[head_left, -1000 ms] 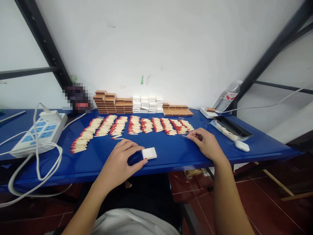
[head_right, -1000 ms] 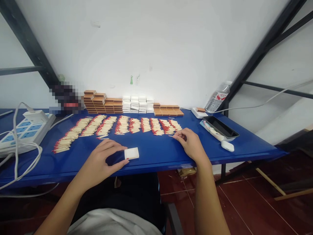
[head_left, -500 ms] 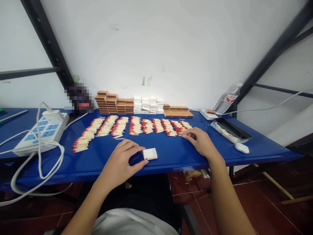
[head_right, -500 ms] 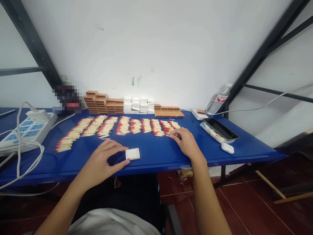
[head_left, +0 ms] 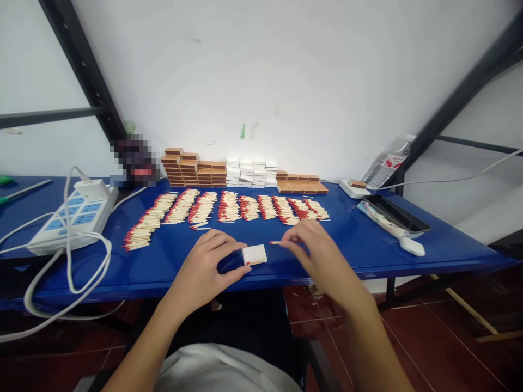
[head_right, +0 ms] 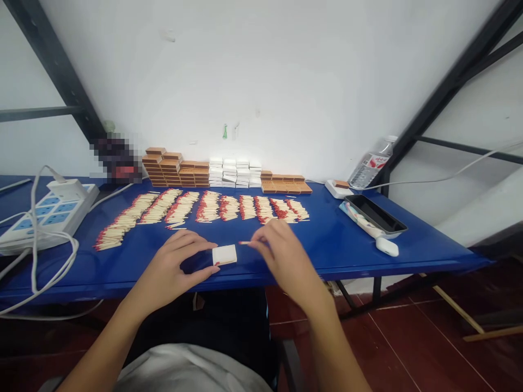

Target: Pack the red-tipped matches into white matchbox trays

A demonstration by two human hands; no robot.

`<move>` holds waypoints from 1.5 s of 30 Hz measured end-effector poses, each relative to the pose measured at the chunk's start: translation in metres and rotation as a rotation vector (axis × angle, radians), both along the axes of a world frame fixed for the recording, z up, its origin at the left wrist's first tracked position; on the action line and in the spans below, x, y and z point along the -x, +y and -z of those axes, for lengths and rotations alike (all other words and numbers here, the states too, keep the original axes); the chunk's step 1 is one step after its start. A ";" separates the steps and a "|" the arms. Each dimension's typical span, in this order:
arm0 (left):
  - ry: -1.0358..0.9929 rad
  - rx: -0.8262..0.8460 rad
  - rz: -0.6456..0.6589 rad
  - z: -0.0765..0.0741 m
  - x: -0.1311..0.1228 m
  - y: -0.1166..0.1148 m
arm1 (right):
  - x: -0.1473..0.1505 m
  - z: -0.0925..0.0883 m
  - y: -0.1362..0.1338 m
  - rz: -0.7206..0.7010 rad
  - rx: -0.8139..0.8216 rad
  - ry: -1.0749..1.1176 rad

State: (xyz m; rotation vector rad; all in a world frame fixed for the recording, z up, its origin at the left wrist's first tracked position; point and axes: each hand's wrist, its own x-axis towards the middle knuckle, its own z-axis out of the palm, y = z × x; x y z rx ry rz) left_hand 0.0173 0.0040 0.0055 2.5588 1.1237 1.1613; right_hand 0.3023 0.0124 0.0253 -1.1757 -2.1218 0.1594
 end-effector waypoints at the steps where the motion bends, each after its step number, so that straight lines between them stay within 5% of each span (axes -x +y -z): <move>1: 0.001 -0.001 0.002 0.000 0.000 0.000 | 0.013 -0.002 -0.006 -0.032 0.001 -0.015; 5: 0.002 -0.009 0.014 0.000 -0.001 0.001 | 0.044 0.002 -0.012 -0.095 -0.023 -0.130; 11: 0.004 0.007 0.008 0.001 -0.001 0.000 | 0.047 0.012 -0.010 -0.114 0.002 -0.114; 15: 0.020 0.024 0.001 0.000 -0.001 0.000 | 0.014 0.010 0.000 -0.057 0.055 0.008; 20: 0.016 0.034 -0.004 0.000 0.000 0.000 | -0.068 0.018 0.039 0.237 0.005 0.057; 24: 0.022 0.035 -0.002 0.001 0.000 0.000 | -0.106 0.030 0.064 0.264 0.033 0.027; 45: 0.017 0.047 -0.006 0.000 0.000 0.000 | -0.114 0.036 0.064 0.297 0.134 -0.004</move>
